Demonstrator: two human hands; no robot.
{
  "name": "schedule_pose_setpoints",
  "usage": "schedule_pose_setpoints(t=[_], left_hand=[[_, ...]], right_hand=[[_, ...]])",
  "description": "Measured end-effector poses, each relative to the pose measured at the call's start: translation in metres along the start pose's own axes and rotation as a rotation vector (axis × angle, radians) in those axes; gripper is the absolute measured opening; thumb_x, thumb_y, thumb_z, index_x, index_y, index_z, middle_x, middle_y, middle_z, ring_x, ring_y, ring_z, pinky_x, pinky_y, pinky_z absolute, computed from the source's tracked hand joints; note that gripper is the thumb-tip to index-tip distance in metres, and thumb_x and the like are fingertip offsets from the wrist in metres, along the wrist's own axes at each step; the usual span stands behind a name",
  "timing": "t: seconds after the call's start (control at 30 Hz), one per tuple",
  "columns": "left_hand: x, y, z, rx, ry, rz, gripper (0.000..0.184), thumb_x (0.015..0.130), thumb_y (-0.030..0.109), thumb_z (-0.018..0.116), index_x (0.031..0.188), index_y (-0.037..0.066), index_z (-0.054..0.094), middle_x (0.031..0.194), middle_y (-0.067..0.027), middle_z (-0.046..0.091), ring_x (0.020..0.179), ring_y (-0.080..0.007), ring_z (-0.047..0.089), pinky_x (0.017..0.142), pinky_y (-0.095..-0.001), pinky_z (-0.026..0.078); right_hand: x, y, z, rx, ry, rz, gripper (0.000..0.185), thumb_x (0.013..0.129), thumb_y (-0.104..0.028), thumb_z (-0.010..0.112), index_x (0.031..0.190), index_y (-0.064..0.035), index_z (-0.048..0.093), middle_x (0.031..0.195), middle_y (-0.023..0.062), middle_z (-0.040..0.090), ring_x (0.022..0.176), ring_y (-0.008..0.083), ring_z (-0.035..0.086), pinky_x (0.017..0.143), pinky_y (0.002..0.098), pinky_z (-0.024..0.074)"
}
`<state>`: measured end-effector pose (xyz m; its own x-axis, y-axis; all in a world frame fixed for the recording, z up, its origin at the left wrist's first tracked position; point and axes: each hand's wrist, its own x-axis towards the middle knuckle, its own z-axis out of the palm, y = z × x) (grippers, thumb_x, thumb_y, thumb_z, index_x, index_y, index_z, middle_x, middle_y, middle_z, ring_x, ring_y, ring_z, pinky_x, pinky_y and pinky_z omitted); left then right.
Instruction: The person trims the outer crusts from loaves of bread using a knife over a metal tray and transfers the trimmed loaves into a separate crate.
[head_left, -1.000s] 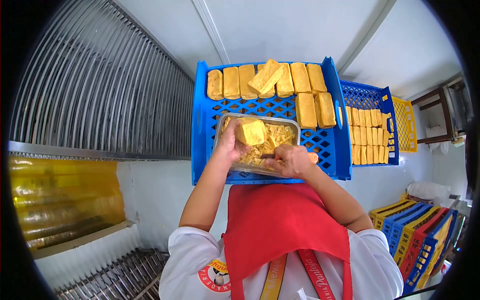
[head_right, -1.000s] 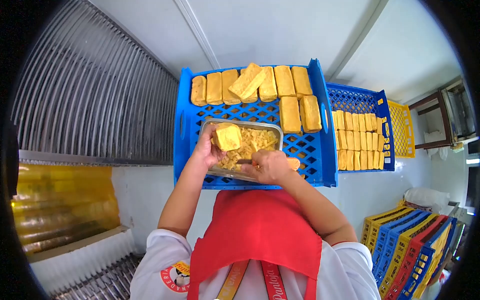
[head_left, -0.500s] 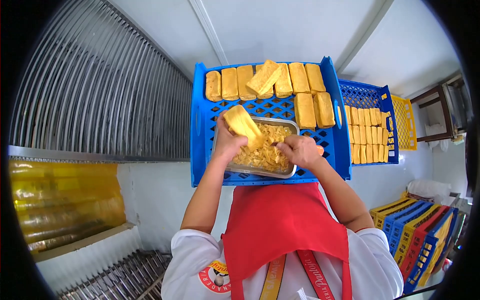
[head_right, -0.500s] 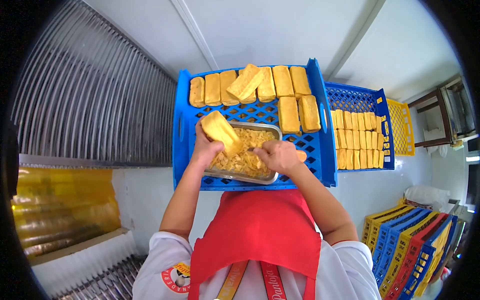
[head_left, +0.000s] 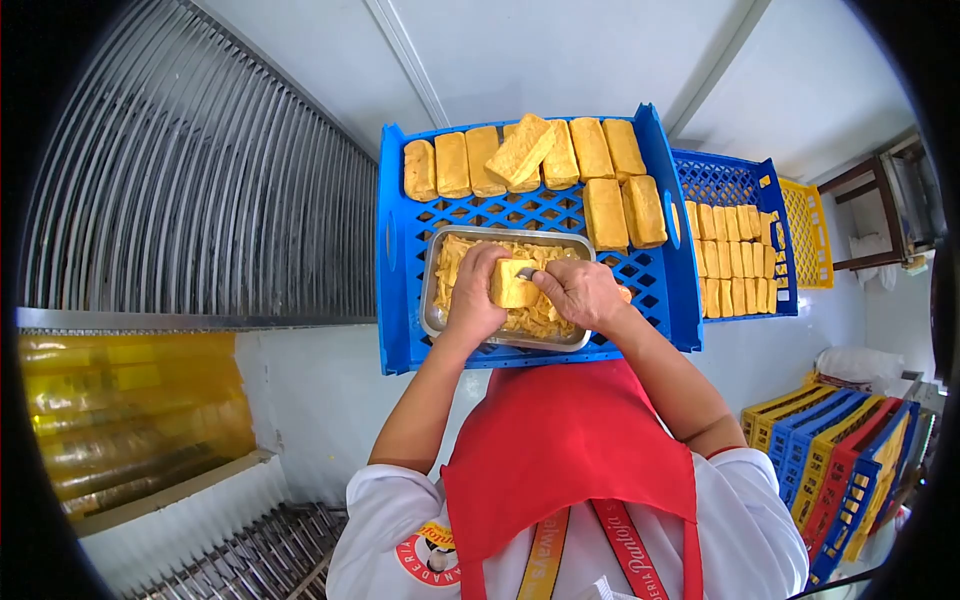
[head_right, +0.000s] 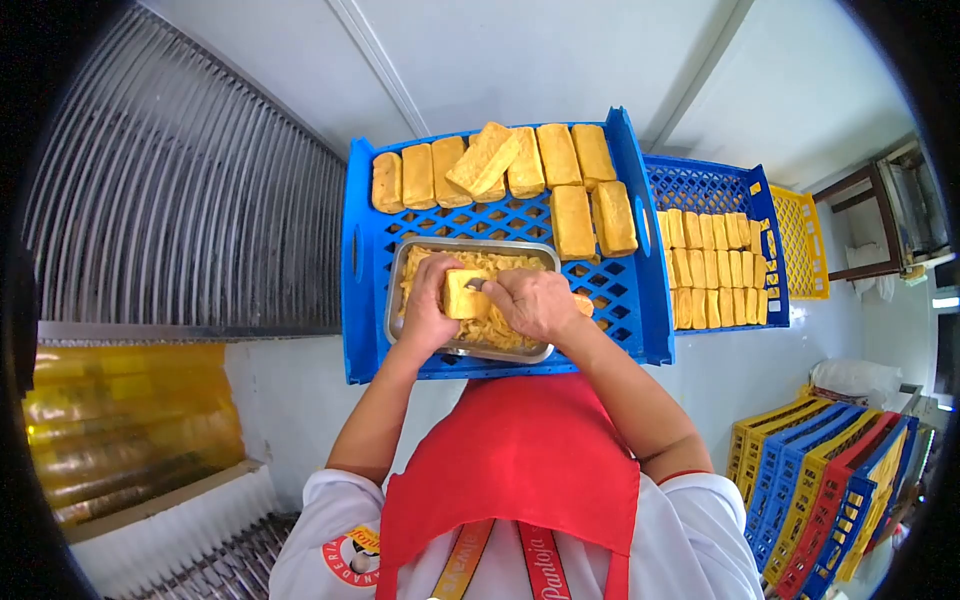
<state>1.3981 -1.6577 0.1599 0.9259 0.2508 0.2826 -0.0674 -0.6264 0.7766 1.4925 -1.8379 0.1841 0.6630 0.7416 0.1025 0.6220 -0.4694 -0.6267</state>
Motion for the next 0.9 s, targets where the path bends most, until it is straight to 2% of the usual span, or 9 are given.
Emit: schedule_pose_setpoints(t=[0.13,0.27,0.33,0.43,0.5,0.53,0.6,0.7,0.9], left_hand=[[0.0,0.0,0.002,0.038,-0.035,-0.024,0.061,0.061,-0.007,0.072,0.117,0.013,0.056,0.124,-0.0155,0.053,0.121,-0.0396,0.049,0.1,-0.0439,0.043],[0.0,0.004,0.005,0.045,-0.027,-0.06,0.062,0.06,-0.007,0.07,0.117,0.013,0.056,0.123,-0.0144,0.052,0.12,-0.0394,0.048,0.104,-0.0459,0.04],[0.0,-0.005,0.007,0.297,0.137,0.033,0.064,0.056,-0.007,0.07,0.115,0.013,0.058,0.118,-0.0111,0.051,0.116,-0.037,0.047,0.109,-0.0522,0.033],[-0.004,-0.011,-0.003,0.569,0.179,0.226,0.061,0.057,0.0,0.073,0.114,0.015,0.059,0.116,-0.0096,0.048,0.116,-0.0353,0.047,0.11,-0.0567,0.03],[-0.008,-0.018,0.0,0.577,0.182,0.289,0.058,0.059,0.004,0.072,0.114,0.016,0.06,0.114,-0.0071,0.046,0.116,-0.0323,0.045,0.111,-0.0607,0.026],[-0.008,-0.017,0.001,0.6,0.216,0.317,0.056,0.06,0.003,0.072,0.113,0.016,0.061,0.113,-0.0068,0.046,0.115,-0.032,0.045,0.111,-0.0602,0.026],[-0.008,-0.016,0.003,0.623,0.252,0.346,0.055,0.061,0.003,0.071,0.113,0.017,0.061,0.113,-0.0064,0.046,0.114,-0.0317,0.045,0.11,-0.0596,0.027],[-0.008,-0.015,0.004,0.634,0.261,0.331,0.052,0.063,0.002,0.07,0.112,0.018,0.062,0.112,-0.006,0.046,0.113,-0.0306,0.046,0.11,-0.0597,0.027],[-0.01,-0.011,0.012,0.656,0.226,0.368,0.047,0.067,0.006,0.072,0.111,0.018,0.062,0.111,-0.0058,0.046,0.112,-0.0301,0.046,0.11,-0.0594,0.027]], right_hand=[[-0.002,0.002,0.001,-0.026,-0.048,-0.054,0.046,0.098,-0.045,0.051,0.076,-0.0061,0.063,0.073,0.0178,0.066,0.071,0.0384,0.065,0.063,0.0496,0.0502],[-0.006,-0.004,-0.004,-0.096,-0.265,0.033,0.055,0.096,-0.054,0.05,0.076,-0.0052,0.066,0.072,0.018,0.067,0.072,0.0389,0.066,0.064,0.0493,0.0509],[-0.005,-0.001,-0.005,-0.115,-0.342,0.062,0.059,0.095,-0.058,0.051,0.076,-0.0045,0.067,0.072,0.019,0.067,0.074,0.0398,0.066,0.066,0.0495,0.0514],[-0.004,0.005,-0.006,0.04,-0.221,0.298,0.068,0.083,-0.069,0.06,0.08,-0.0016,0.067,0.075,0.0222,0.067,0.077,0.0396,0.068,0.069,0.0476,0.0526],[-0.003,-0.001,-0.011,0.165,-0.232,0.44,0.083,0.065,-0.079,0.07,0.084,0.0013,0.066,0.078,0.0242,0.068,0.081,0.0384,0.069,0.073,0.0453,0.0532],[-0.004,0.0,-0.007,0.166,-0.229,0.444,0.083,0.065,-0.079,0.07,0.084,0.0013,0.066,0.078,0.0242,0.068,0.081,0.0384,0.069,0.073,0.0453,0.0532],[-0.007,0.004,0.005,0.25,-0.153,0.454,0.082,0.054,-0.073,0.083,0.081,0.0014,0.063,0.07,0.0177,0.063,0.071,0.0319,0.065,0.068,0.0424,0.0515],[-0.007,0.002,0.003,0.246,-0.185,0.538,0.092,0.053,-0.081,0.077,0.09,0.0031,0.066,0.083,0.0241,0.069,0.083,0.0384,0.069,0.075,0.044,0.0532],[-0.003,-0.007,-0.003,0.194,-0.223,0.487,0.09,0.058,-0.082,0.073,0.087,0.0026,0.067,0.083,0.024,0.069,0.083,0.0375,0.069,0.073,0.0449,0.053]])
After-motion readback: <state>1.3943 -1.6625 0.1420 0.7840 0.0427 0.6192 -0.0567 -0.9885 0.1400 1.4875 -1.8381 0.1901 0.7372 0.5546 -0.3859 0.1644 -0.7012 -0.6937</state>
